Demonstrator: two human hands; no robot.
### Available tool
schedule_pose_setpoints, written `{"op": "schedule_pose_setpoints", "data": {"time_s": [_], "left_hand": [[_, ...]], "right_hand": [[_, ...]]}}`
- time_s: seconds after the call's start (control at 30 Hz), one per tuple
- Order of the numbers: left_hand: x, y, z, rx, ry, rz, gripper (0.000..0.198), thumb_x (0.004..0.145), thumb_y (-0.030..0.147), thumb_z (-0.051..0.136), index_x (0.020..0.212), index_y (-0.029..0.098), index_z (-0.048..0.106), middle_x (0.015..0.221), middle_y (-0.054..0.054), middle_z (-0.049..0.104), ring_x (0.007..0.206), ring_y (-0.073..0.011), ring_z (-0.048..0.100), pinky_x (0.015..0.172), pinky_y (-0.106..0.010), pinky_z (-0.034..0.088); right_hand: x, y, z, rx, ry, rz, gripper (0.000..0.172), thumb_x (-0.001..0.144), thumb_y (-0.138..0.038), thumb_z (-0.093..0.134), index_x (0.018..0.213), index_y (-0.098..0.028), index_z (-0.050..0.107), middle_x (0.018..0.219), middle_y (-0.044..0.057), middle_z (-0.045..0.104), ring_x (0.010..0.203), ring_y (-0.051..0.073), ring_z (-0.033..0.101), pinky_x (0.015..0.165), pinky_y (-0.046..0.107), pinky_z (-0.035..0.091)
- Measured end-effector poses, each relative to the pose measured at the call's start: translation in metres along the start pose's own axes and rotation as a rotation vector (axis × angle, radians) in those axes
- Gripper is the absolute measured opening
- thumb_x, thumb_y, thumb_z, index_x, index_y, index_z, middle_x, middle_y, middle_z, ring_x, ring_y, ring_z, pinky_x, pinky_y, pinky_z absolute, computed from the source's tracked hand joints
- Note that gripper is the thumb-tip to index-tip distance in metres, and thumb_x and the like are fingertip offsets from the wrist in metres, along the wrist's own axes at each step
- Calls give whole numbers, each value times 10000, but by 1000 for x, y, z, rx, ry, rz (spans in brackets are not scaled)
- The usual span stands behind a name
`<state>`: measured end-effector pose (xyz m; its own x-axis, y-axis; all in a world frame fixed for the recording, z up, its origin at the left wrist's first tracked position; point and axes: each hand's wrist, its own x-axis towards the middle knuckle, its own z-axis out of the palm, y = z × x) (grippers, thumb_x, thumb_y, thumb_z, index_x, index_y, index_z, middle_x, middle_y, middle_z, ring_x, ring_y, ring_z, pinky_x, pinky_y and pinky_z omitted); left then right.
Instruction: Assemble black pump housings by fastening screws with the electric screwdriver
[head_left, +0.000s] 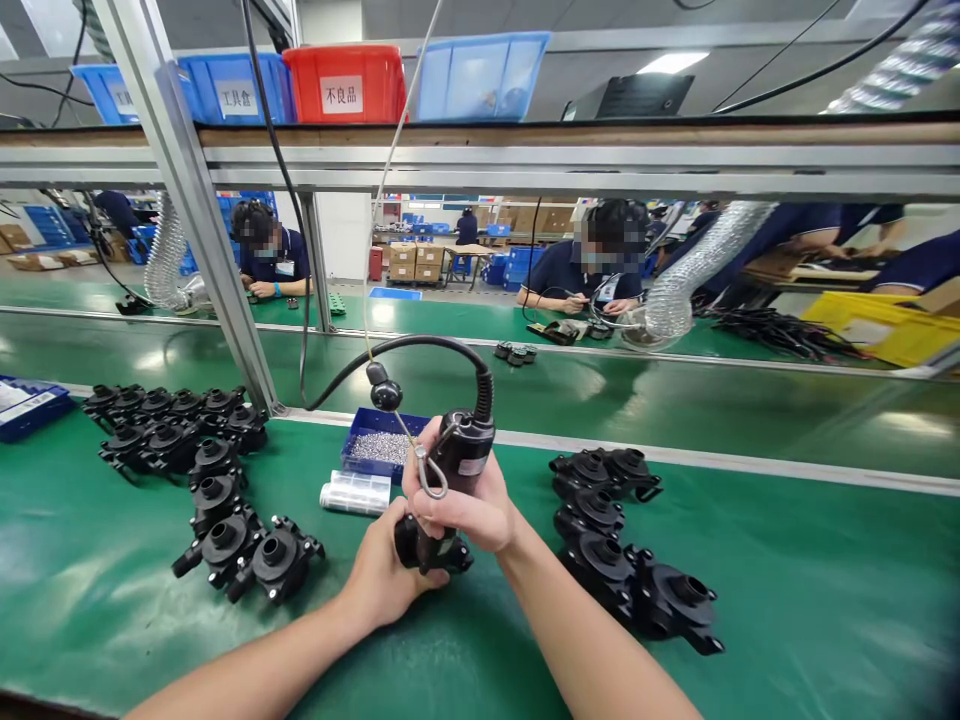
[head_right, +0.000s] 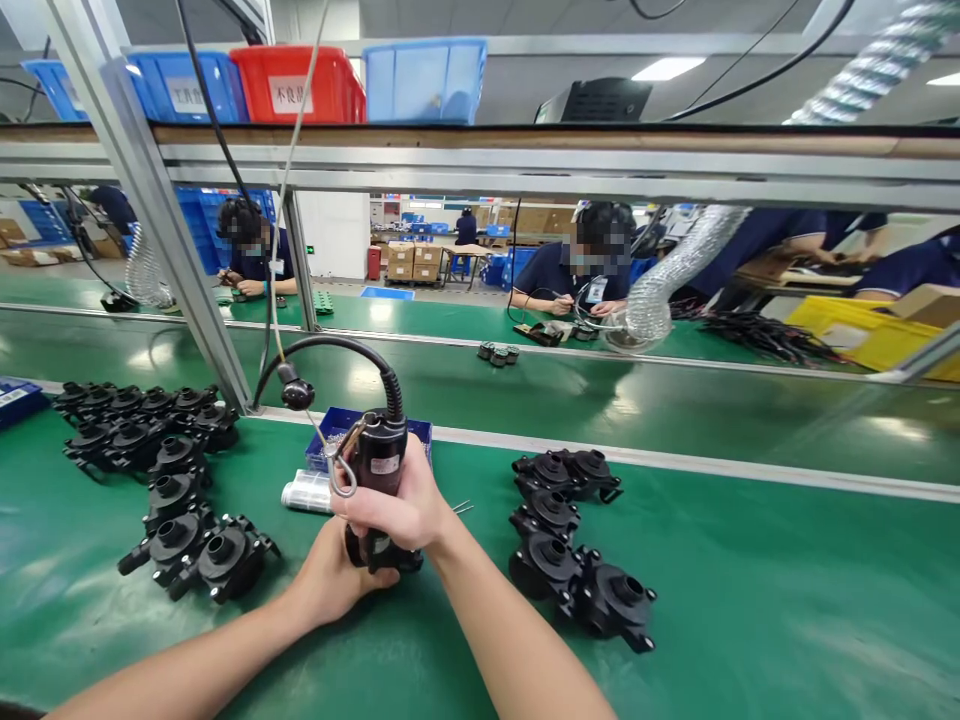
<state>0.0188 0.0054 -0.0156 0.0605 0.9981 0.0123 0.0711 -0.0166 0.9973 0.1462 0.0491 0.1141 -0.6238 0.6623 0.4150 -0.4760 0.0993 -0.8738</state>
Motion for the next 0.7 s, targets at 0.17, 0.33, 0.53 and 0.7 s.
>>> {"op": "schedule_pose_setpoints", "data": {"time_s": [0.17, 0.33, 0.53, 0.7], "left_hand": [[-2, 5, 3, 71, 46, 76, 461, 624, 172, 873, 1021, 191, 639, 918, 6, 715, 841, -220, 639, 737, -305, 489], [-3, 5, 2, 52, 47, 108, 557, 618, 164, 887, 1114, 191, 635, 1031, -25, 733, 945, -254, 661, 815, -333, 505], [-7, 8, 1, 87, 153, 246, 458, 706, 290, 871, 1069, 197, 607, 1071, -53, 725, 994, -258, 650, 887, -355, 484], [-4, 4, 41, 36, 97, 179, 438, 674, 213, 835, 1018, 196, 565, 936, -22, 698, 840, -205, 635, 752, -295, 496]], "right_hand": [[-6, 6, 4, -24, 26, -33, 339, 691, -331, 857, 827, -218, 567, 606, -39, 596, 380, 73, 402, 354, 216, 366], [0, 6, 13, -103, 40, -66, 357, 655, -339, 873, 825, -213, 586, 607, -37, 575, 412, 93, 441, 374, 232, 382], [-5, -48, 13, 32, 122, -269, 318, 730, -242, 796, 895, -235, 524, 628, -65, 587, 356, 60, 417, 337, 185, 352], [-26, -90, 0, 22, 221, -531, 291, 779, -219, 753, 938, -264, 513, 643, -69, 618, 329, 51, 400, 320, 163, 359]]}}
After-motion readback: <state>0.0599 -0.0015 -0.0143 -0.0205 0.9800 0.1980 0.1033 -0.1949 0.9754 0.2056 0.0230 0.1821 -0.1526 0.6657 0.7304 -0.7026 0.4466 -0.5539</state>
